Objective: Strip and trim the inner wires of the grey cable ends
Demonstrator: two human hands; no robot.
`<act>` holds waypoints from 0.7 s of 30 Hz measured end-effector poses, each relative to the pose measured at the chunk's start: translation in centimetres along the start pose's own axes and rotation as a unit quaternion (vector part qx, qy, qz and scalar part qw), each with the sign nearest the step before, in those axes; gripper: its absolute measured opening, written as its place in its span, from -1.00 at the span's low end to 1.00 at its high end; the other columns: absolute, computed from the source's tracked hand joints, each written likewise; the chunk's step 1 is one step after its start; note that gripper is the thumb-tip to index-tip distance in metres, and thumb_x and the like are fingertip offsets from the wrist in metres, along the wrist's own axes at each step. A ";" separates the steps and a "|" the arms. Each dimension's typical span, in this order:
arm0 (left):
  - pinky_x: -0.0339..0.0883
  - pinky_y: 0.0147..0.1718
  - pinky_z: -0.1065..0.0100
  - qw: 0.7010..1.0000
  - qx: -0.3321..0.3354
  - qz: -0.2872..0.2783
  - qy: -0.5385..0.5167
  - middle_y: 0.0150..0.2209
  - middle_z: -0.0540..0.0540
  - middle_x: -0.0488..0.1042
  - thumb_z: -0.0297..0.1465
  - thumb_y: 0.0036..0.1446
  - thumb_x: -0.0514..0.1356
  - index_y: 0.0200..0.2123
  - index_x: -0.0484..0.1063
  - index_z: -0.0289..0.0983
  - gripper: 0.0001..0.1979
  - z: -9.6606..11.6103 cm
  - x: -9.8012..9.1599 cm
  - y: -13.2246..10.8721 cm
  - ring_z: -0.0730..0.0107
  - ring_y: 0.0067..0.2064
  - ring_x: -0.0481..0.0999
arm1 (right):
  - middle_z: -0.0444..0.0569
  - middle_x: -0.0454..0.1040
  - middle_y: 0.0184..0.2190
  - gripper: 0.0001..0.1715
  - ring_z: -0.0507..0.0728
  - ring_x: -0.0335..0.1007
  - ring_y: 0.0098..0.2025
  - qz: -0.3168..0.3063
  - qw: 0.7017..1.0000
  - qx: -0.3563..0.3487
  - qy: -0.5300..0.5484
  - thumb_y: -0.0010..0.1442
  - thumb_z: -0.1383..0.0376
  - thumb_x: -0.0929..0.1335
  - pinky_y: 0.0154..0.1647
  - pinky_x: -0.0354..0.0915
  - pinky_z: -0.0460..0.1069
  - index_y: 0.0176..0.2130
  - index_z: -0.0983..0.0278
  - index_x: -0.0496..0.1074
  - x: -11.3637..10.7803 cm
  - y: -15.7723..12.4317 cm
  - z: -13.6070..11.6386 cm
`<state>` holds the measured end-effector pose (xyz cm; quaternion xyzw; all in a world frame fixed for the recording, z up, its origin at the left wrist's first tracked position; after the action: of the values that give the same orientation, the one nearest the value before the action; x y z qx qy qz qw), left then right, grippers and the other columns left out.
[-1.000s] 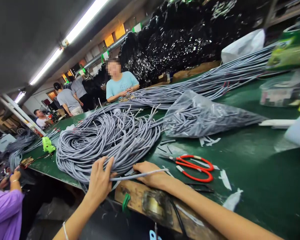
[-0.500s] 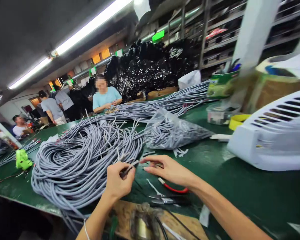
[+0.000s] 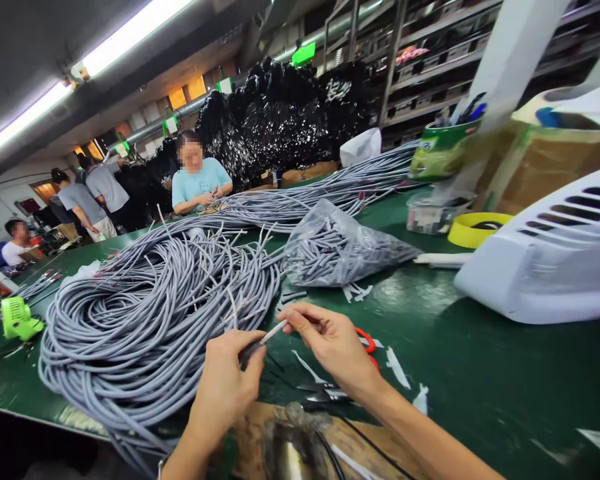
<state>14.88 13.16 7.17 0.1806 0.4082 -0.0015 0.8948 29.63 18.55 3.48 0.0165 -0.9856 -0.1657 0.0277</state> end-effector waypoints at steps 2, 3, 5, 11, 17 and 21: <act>0.31 -0.37 0.36 1.000 -0.021 0.009 -0.002 -0.36 -0.10 0.56 -0.45 0.04 0.15 -0.30 0.53 -0.25 -0.83 -0.9 0.0 -0.4 0.31 -0.36 0.49 | -0.08 0.40 -0.64 -0.53 0.03 0.26 -0.58 0.002 1.000 0.006 0.020 -0.06 -0.07 0.34 -0.61 0.14 -0.10 -0.49 0.30 0.45 0.1 -0.2 -0.1; 0.31 -0.40 0.37 1.000 -0.028 0.012 -0.002 -0.39 -0.09 0.56 -0.44 0.03 0.17 -0.33 0.53 -0.26 -0.85 -1.3 0.1 -0.5 0.32 -0.38 0.49 | -0.08 0.39 -0.65 -0.53 0.02 0.25 -0.59 0.001 0.999 0.010 0.030 -0.08 -0.06 0.35 -0.63 0.12 -0.10 -0.49 0.30 0.45 0.2 -0.3 -0.1; 0.30 -0.43 0.38 1.000 -0.023 0.020 0.002 -0.44 -0.09 0.55 -0.46 0.01 0.18 -0.38 0.53 -0.28 -0.88 -1.8 0.2 -0.5 0.35 -0.43 0.47 | -0.10 0.38 -0.64 -0.55 0.00 0.21 -0.62 -0.007 0.998 0.027 0.048 -0.12 -0.04 0.38 -0.67 0.07 -0.12 -0.48 0.31 0.45 0.4 -0.4 -0.3; 0.28 -0.45 0.38 0.989 0.113 0.022 0.089 -0.48 -0.12 0.48 -0.50 0.10 0.06 -0.35 0.49 -0.31 -0.81 -2.0 0.4 1.1 0.36 -0.45 0.44 | -0.12 0.37 -0.64 -0.59 -0.02 0.19 -0.60 -0.019 0.998 0.047 0.048 -0.19 0.01 0.42 -0.61 0.12 -0.11 -0.62 0.31 0.38 1.8 0.4 -1.2; 0.28 -0.49 0.38 0.975 0.197 0.026 0.103 -0.47 -0.14 0.48 -0.50 0.13 -0.04 -0.35 0.44 -0.29 -0.75 -3.1 1.2 2.2 0.35 -0.47 0.45 | -0.18 0.27 -0.73 -0.52 -0.05 0.10 -0.67 -0.017 0.995 0.085 0.055 -0.23 -0.04 0.43 -0.72 -0.03 -0.13 -0.65 0.29 0.28 2.1 0.9 -0.7; 0.29 -0.52 0.41 0.990 0.135 0.036 -0.006 -0.54 -0.11 0.50 -0.49 0.13 -0.03 -0.40 0.46 -0.29 -0.74 -3.7 1.8 1.3 0.39 -0.53 0.44 | -0.22 0.28 -0.74 -0.51 -0.12 -0.04 -0.74 -0.033 0.986 0.129 0.099 -0.25 -0.03 0.45 -0.76 -0.16 -0.16 -0.59 0.30 0.29 2.5 0.0 0.1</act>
<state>13.55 15.82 4.08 0.3141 0.3925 -0.0257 0.8641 27.15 18.50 3.51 0.0689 -0.9900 -0.0360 0.1173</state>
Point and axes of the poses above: each hand's wrist, its own y-axis towards the middle knuckle, its own x-axis out of the palm, z = x × y, the point moved 1 cm from there along y, towards the middle knuckle
